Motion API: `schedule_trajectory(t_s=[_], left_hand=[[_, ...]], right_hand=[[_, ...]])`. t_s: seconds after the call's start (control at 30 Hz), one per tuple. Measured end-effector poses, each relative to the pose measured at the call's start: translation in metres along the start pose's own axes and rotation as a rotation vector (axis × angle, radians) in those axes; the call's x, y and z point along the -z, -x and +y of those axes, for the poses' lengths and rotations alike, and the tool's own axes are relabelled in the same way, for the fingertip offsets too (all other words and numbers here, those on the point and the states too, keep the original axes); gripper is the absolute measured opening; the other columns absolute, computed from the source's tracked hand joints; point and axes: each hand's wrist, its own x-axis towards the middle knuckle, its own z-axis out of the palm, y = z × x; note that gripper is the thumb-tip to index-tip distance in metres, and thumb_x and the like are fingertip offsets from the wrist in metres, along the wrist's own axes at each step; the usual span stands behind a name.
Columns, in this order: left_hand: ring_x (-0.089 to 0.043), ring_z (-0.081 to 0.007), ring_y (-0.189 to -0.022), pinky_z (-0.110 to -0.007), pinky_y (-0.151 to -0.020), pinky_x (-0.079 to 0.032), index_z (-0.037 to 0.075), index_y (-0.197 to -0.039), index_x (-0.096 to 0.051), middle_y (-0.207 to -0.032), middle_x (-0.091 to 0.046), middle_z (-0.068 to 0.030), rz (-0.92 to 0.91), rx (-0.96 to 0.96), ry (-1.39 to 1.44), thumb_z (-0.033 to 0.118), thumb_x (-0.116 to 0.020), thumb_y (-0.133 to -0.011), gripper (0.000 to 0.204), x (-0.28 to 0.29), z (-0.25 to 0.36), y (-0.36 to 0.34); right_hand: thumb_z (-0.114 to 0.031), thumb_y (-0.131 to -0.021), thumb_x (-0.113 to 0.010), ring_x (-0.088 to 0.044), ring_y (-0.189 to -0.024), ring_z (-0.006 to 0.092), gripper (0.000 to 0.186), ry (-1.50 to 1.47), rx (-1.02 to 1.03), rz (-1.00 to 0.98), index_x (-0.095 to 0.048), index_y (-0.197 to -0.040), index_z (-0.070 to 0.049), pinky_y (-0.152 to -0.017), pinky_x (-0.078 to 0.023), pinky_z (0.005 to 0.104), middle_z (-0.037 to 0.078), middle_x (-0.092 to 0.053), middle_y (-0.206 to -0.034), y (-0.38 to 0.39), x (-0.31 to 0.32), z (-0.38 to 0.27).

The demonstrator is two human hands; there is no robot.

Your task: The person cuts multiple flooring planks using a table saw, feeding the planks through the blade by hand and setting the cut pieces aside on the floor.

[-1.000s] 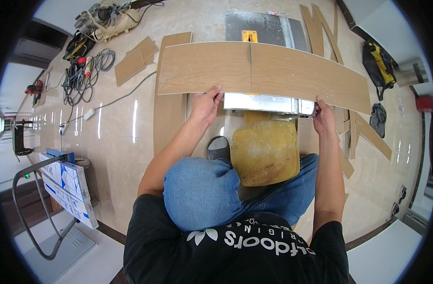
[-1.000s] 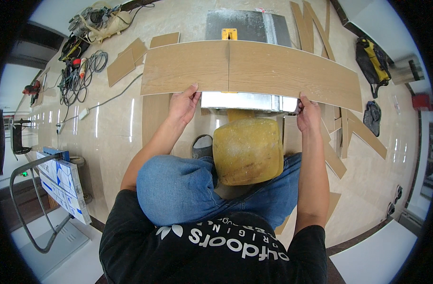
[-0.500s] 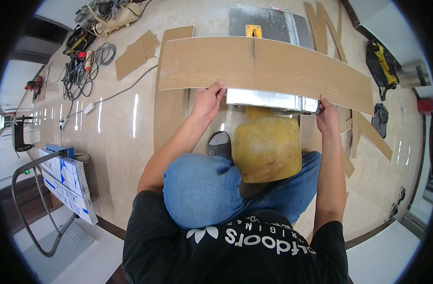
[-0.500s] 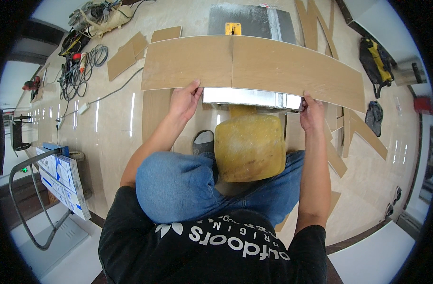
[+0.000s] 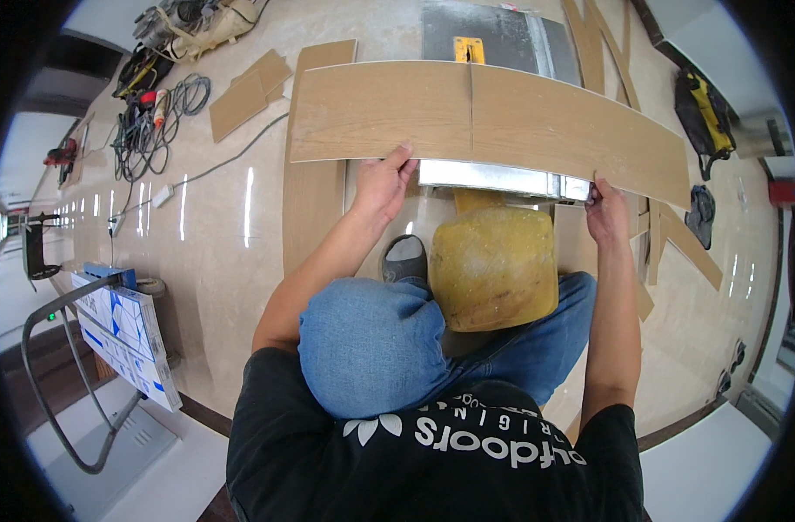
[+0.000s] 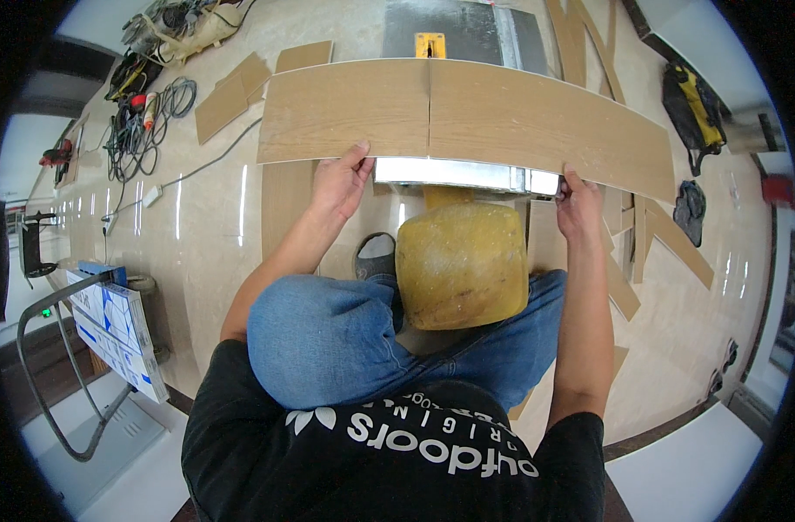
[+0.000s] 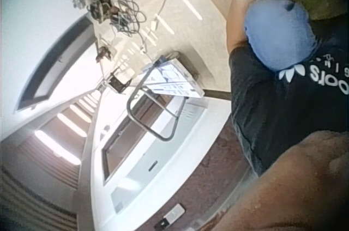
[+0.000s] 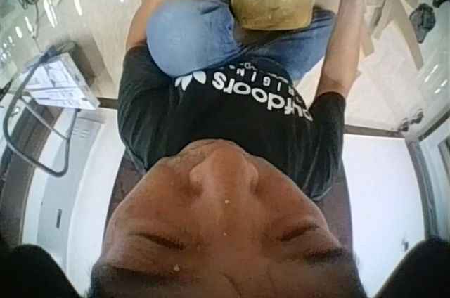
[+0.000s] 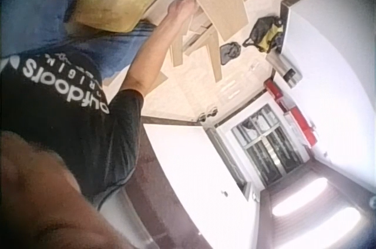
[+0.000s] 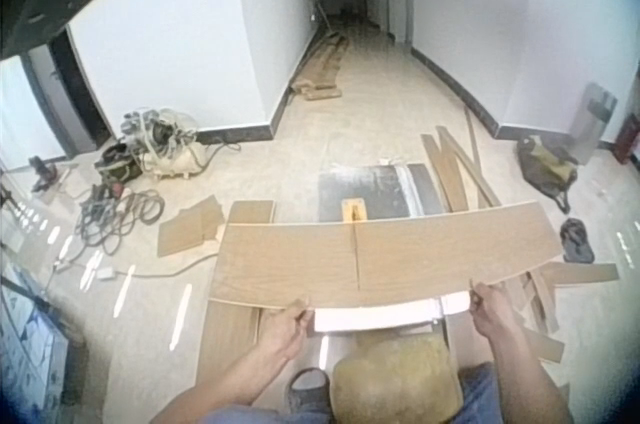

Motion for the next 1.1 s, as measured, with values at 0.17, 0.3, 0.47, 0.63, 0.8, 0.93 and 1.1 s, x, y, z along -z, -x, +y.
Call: schedule_trajectory(t_s=[0.17, 0.3, 0.47, 0.63, 0.8, 0.93, 1.1], left_hand=[[-0.061, -0.0154, -0.089, -0.027, -0.080, -0.053, 0.003, -0.108, -0.057, -0.100, -0.063, -0.0060, 0.023, 0.007, 0.070, 0.004, -0.063, -0.088, 0.020, 0.016, 0.004, 0.007], [-0.061, -0.0150, -0.087, -0.027, -0.073, -0.054, 0.005, -0.108, -0.057, -0.100, -0.062, -0.0062, 0.011, -0.036, 0.118, 0.001, -0.062, -0.088, 0.021, 0.069, 0.022, -0.020], [-0.060, -0.0181, -0.087, -0.027, -0.073, -0.055, 0.001, -0.106, -0.056, -0.096, -0.060, -0.0086, 0.040, -0.185, 0.512, -0.001, -0.054, -0.092, 0.014, 0.159, 0.117, -0.128], [-0.053, -0.0235, -0.116, -0.034, -0.097, -0.045, 0.002, -0.129, -0.048, -0.129, -0.054, -0.0113, -0.066, -0.264, -0.122, 0.031, -0.050, -0.098, 0.042, 0.227, 0.245, -0.215], [-0.060, -0.0211, -0.083, -0.036, -0.069, -0.049, -0.002, -0.118, -0.056, -0.095, -0.061, -0.0079, 0.149, 0.082, -1.009, 0.049, -0.053, -0.092, 0.057, 0.333, 0.165, -0.166], [-0.060, -0.0219, -0.068, -0.038, -0.057, -0.047, -0.004, -0.108, -0.062, -0.075, -0.062, -0.0074, 0.124, 0.649, -1.477, 0.047, -0.054, -0.092, 0.055, 0.374, 0.118, -0.072], [-0.059, -0.0221, -0.067, -0.038, -0.057, -0.047, -0.005, -0.107, -0.062, -0.074, -0.062, -0.0085, 0.149, 0.556, -1.551, 0.047, -0.054, -0.092, 0.054, 0.340, 0.060, -0.030]], right_hand=[[-0.009, -0.091, -0.060, -0.049, -0.064, 0.0104, 0.007, 0.023, -0.066, 0.010, -0.057, -0.090, -0.003, -0.057, -0.041, 0.0235, 0.000, -0.054, -0.074, 0.013, 0.009, 0.001], [-0.008, -0.092, -0.058, -0.055, -0.076, 0.0133, 0.009, 0.003, -0.094, 0.001, -0.058, -0.098, -0.002, -0.066, -0.045, 0.0268, 0.004, -0.060, -0.085, 0.039, 0.046, 0.008], [-0.006, -0.093, -0.052, -0.060, -0.104, 0.0207, 0.028, -0.125, 0.020, 0.025, -0.051, -0.120, 0.000, -0.090, -0.050, 0.0348, 0.010, -0.061, -0.115, 0.090, 0.054, -0.016], [-0.009, -0.094, -0.049, -0.054, -0.117, 0.0236, 0.037, -0.227, 0.015, -0.020, -0.046, -0.128, 0.004, -0.100, -0.045, 0.0345, 0.014, -0.054, -0.129, 0.105, 0.135, -0.049], [-0.017, -0.091, -0.052, -0.060, -0.104, 0.0245, 0.033, -0.080, 0.106, 0.298, -0.054, -0.117, 0.003, -0.090, -0.050, 0.0364, 0.014, -0.061, -0.115, 0.168, 0.241, -0.105], [-0.015, -0.092, -0.050, -0.060, -0.098, 0.0223, 0.030, -0.028, 0.116, 0.655, -0.055, -0.114, 0.004, -0.083, -0.051, 0.0350, 0.013, -0.062, -0.108, 0.233, 0.337, -0.137], [-0.014, -0.097, -0.046, -0.060, -0.090, 0.0192, 0.027, 0.316, 0.090, 0.789, -0.054, -0.116, 0.004, -0.080, -0.049, 0.0325, 0.010, -0.063, -0.101, 0.341, 0.427, -0.104]])
